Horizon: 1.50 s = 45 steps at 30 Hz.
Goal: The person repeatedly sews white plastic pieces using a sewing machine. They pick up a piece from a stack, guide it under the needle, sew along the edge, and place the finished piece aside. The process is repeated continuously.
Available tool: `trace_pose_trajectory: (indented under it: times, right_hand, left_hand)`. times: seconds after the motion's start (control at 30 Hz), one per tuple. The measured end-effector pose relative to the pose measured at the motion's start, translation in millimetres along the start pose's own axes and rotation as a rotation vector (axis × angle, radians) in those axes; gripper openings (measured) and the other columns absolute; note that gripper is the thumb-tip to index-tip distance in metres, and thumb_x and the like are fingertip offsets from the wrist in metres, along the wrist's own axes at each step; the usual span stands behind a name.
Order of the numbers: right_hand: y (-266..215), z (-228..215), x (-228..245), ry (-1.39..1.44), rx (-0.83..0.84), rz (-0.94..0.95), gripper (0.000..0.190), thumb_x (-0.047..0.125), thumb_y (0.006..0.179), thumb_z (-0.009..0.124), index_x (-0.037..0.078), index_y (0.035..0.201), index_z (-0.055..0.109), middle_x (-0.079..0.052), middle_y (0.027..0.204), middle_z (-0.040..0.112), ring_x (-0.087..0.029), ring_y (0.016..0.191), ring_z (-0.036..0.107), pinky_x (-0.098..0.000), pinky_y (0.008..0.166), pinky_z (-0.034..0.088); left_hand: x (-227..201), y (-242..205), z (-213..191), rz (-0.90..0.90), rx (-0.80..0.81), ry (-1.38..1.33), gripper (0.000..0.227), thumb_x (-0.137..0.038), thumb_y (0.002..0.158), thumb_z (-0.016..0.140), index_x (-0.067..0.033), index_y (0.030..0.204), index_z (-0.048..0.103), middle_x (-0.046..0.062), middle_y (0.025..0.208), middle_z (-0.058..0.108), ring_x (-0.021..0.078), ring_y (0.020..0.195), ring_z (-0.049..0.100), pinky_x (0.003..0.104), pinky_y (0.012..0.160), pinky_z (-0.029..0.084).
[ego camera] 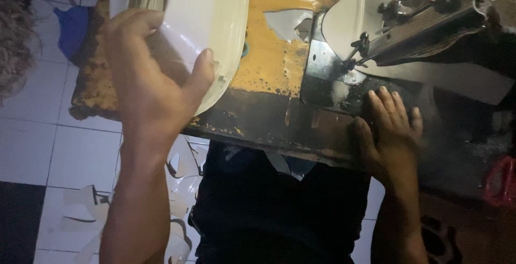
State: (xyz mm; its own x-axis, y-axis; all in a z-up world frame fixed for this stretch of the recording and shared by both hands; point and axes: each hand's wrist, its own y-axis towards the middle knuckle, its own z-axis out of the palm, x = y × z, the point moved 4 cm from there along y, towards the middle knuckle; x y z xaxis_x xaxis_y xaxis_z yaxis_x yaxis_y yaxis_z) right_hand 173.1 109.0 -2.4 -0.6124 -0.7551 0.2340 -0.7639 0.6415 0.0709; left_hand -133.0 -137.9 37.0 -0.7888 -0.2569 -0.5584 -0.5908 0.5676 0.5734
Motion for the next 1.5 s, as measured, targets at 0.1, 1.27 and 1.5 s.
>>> trace_pose_trajectory:
  times: [0.1,1.27,1.5]
  right_hand:
    - [-0.7,0.4,-2.3,0.02,-0.005,0.001,0.061,0.048,0.105,0.044,0.01,0.152,0.05,-0.016,0.162,0.043,-0.035,0.154,0.033,-0.0596,0.125,0.01]
    - [-84.4,-65.3,-131.7,-0.128,-0.188,0.292,0.04,0.025,0.107,0.065,0.012,0.144,0.058,-0.014,0.144,0.061,-0.034,0.135,0.063,-0.0501,0.117,0.048]
    - [-31.6,-26.3,-9.3,0.146,-0.148,-0.198,0.056,0.021,0.099,0.067,0.004,0.15,0.051,-0.021,0.149,0.051,-0.04,0.135,0.054,-0.0514,0.111,0.047]
  left_hand:
    - [-24.4,-5.1,-0.8,0.194,-0.11,-0.133,0.068,-0.036,0.09,0.08,-0.0002,0.135,0.044,0.021,0.128,0.052,0.0341,0.122,0.056,0.048,0.111,0.05]
    - [-124.2,-10.5,150.8,0.509,0.756,-0.34,0.049,-0.026,0.093,0.075,0.0032,0.131,0.061,0.016,0.141,0.055,0.0327,0.144,0.048,0.041,0.117,0.046]
    - [-132.1,-3.1,159.2,0.485,0.683,-0.295,0.054,-0.027,0.089,0.077,0.0024,0.132,0.061,0.017,0.144,0.057,0.0339,0.139,0.05,0.046,0.115,0.043]
